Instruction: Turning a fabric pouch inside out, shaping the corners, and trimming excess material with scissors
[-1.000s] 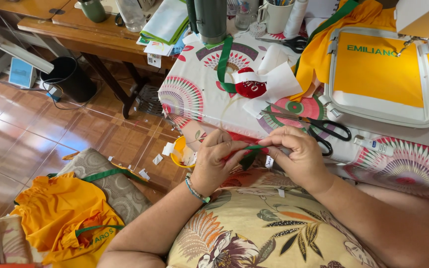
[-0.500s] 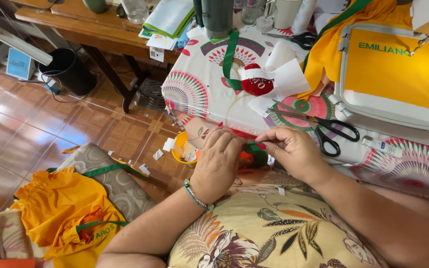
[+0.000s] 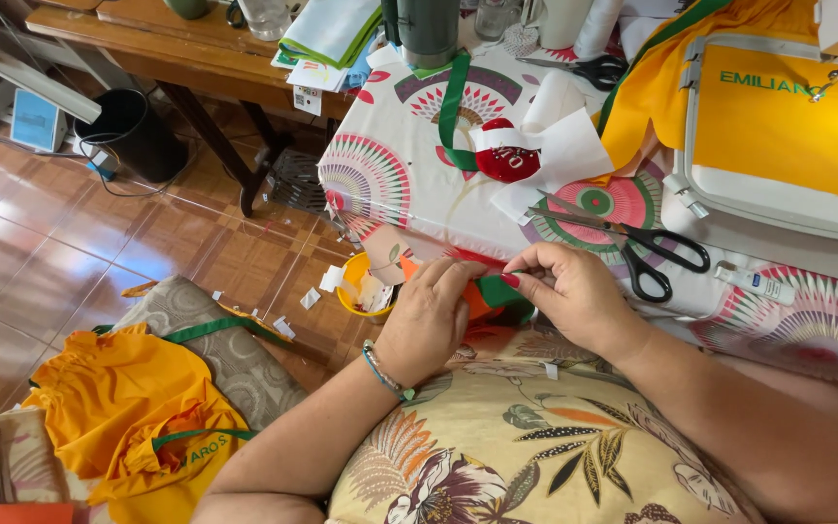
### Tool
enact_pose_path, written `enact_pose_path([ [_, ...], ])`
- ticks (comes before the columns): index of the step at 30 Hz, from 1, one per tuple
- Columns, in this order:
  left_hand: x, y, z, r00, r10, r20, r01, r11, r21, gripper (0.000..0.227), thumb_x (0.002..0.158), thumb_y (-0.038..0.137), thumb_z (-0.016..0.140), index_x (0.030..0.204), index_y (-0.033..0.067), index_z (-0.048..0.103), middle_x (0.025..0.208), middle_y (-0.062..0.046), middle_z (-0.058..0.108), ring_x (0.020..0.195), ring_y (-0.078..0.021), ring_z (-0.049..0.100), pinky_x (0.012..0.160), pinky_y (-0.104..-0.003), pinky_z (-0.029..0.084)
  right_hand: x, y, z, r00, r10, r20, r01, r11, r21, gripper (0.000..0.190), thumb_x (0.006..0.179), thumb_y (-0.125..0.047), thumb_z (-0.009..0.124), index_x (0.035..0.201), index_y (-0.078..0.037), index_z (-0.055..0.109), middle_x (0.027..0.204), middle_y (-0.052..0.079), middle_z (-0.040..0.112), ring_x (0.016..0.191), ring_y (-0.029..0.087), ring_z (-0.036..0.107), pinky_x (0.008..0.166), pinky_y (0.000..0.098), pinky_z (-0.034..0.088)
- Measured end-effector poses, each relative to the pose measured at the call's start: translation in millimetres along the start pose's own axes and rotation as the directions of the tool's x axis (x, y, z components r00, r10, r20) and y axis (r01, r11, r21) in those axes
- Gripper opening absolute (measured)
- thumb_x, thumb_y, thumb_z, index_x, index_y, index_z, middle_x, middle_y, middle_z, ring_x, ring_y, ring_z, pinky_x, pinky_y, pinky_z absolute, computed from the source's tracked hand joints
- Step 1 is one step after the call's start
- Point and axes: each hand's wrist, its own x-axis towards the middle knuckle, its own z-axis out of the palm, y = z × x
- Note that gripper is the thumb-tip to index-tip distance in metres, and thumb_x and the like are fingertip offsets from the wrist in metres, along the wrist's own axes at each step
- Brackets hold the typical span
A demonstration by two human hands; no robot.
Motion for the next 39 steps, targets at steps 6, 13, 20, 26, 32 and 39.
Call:
enact_pose_path([
  [6, 3.1, 2.0, 6.7, 0.997, 0.027, -0.068, -0.033, 0.996, -0.086, 0.029, 0.096, 0.027, 0.064, 0.122, 0.0139, 0.067, 0.098, -0.008, 0.063, 0.092, -0.0307, 0.070, 0.087, -0.042, 0.057, -0.3, -5.7, -1.2, 0.999, 0.033, 0.012, -0.034, 0.994, 0.101, 0.016, 0.089, -0.013, 0.078, 0.101, -0.002, 0.077, 0.075, 0.005, 0.070, 0.072, 0.004, 0.062, 0.061, 0.0248, 0.058],
  [13, -2.1, -3.5, 16.3, 0.988, -0.078, -0.132, 0.037, 0.957, -0.289, 0.009, 0.093, 0.019, 0.074, 0.101, 0.0149, 0.076, 0.093, -0.008, 0.069, 0.086, -0.0334, 0.073, 0.078, -0.039, 0.061, 1.9, -6.2, -6.9, 0.995, -0.021, 0.099, 0.022, 1.000, 0.001, 0.017, 0.087, -0.019, 0.081, 0.095, -0.004, 0.080, 0.071, 0.010, 0.070, 0.068, 0.012, 0.065, 0.062, 0.0306, 0.058],
  [20, -5.4, -7.3, 11.2, 0.983, -0.158, -0.097, 0.118, 0.935, -0.335, 0.010, 0.094, 0.020, 0.073, 0.094, 0.0102, 0.071, 0.086, -0.013, 0.065, 0.082, -0.0393, 0.070, 0.073, -0.045, 0.059, 31.1, -9.6, -16.0, 0.938, -0.097, 0.332, 0.115, 0.993, -0.035, 0.016, 0.089, -0.023, 0.076, 0.092, -0.008, 0.078, 0.071, 0.010, 0.071, 0.069, 0.021, 0.068, 0.067, 0.0360, 0.057],
  [26, -3.0, -8.7, 7.9, 0.959, -0.272, -0.073, 0.214, 0.873, -0.439, 0.009, 0.096, 0.018, 0.069, 0.092, 0.0106, 0.070, 0.073, -0.009, 0.063, 0.075, -0.0367, 0.068, 0.073, -0.043, 0.057, 94.6, 4.5, -44.4, 0.955, -0.206, 0.214, 0.259, 0.931, -0.259, 0.012, 0.093, -0.016, 0.072, 0.101, -0.009, 0.076, 0.087, 0.011, 0.075, 0.088, 0.028, 0.070, 0.085, 0.0409, 0.055],
  [32, -6.0, -12.1, 13.9, 0.962, -0.270, -0.044, 0.220, 0.859, -0.463, 0.009, 0.094, 0.018, 0.072, 0.090, 0.0104, 0.072, 0.074, -0.012, 0.063, 0.078, -0.0367, 0.068, 0.076, -0.042, 0.057, 177.6, 72.8, -61.5, 0.856, -0.511, 0.079, 0.401, 0.561, -0.725, 0.023, 0.094, -0.011, 0.069, 0.116, -0.015, 0.075, 0.115, 0.004, 0.071, 0.115, 0.026, 0.064, 0.108, 0.0394, 0.044],
  [39, -5.0, -12.0, 10.7, 0.967, -0.253, -0.001, 0.223, 0.854, -0.469, 0.008, 0.095, 0.016, 0.071, 0.090, 0.0090, 0.072, 0.077, -0.011, 0.062, 0.079, -0.0348, 0.067, 0.076, -0.041, 0.057, 223.3, 65.8, -43.4, 0.989, 0.015, 0.146, 0.095, 0.687, -0.721, 0.020, 0.092, -0.031, 0.072, 0.110, -0.023, 0.079, 0.116, 0.007, 0.073, 0.116, 0.033, 0.067, 0.101, 0.0441, 0.051],
])
